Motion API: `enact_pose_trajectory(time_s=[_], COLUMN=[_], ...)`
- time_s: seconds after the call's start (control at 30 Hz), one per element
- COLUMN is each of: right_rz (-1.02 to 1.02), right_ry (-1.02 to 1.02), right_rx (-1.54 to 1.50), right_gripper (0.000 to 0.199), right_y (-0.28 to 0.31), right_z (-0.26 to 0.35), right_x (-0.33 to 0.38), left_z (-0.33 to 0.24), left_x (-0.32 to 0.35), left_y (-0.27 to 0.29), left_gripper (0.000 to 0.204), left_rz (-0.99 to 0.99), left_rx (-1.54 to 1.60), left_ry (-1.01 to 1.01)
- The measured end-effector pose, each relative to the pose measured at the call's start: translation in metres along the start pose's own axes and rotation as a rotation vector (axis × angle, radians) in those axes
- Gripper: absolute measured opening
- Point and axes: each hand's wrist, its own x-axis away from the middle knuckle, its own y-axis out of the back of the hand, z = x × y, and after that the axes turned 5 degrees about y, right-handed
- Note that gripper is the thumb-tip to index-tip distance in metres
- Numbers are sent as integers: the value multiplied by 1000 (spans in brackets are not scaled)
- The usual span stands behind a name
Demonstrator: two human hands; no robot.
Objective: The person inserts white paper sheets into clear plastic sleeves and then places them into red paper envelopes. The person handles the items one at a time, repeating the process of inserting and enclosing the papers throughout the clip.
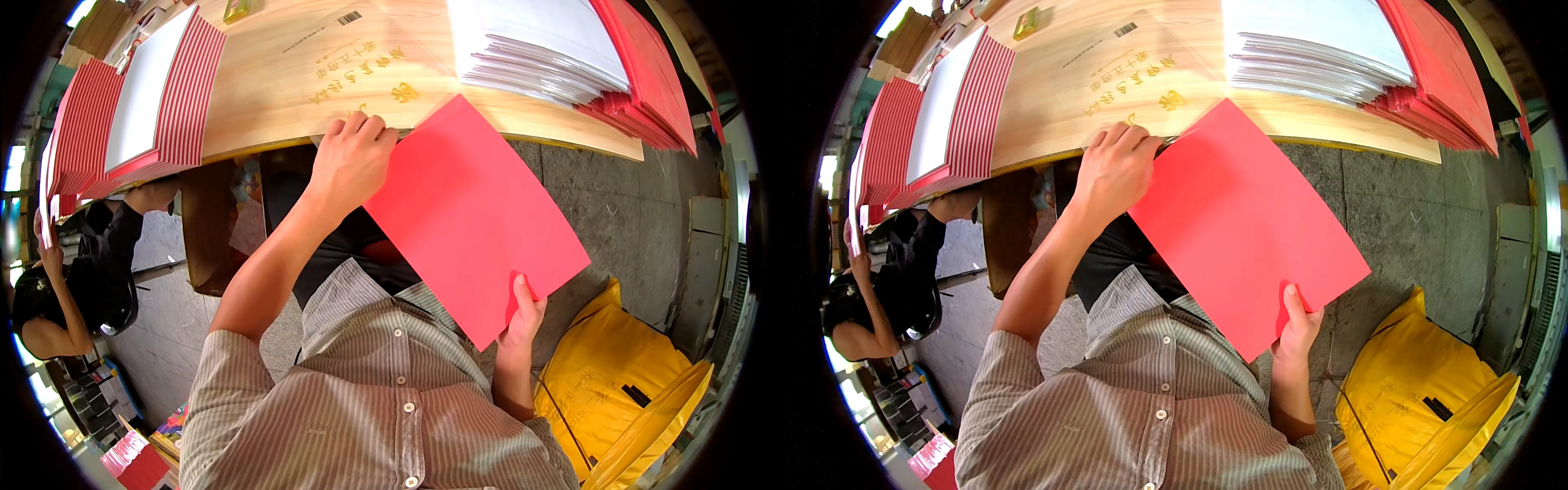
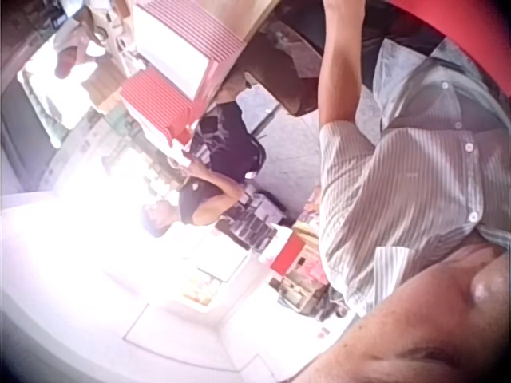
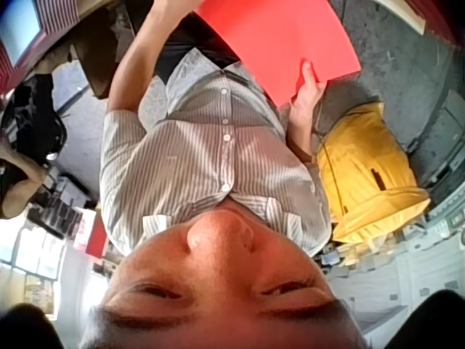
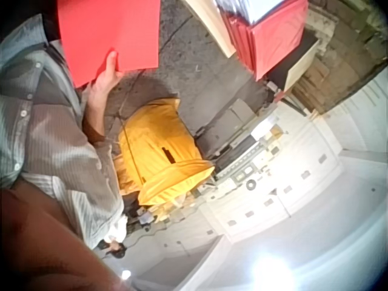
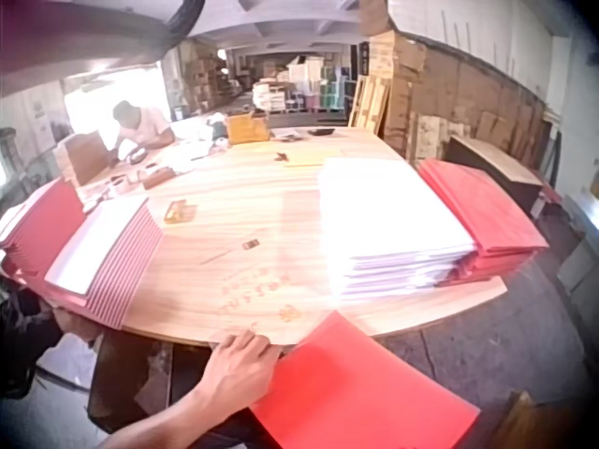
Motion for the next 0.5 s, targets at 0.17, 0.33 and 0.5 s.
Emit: enact_pose_trajectory(time_s=[0.17,0.33,0.5], right_rz=[-4,-4,-23], right_ry=[-6,-15,12], right_rx=[-14,-19,29], right_gripper=[37,39,35], right_y=[-3,-11,-16], right_z=[0,1,0], right_x=[-1,-2,-2], left_z=[10,4,4], left_x=[16,18,22], left_y=[6,17,12], left_gripper=[20,20,22], left_rz=[34,-9,-14], left_rx=[70,171,200], left_ry=[42,35,55])
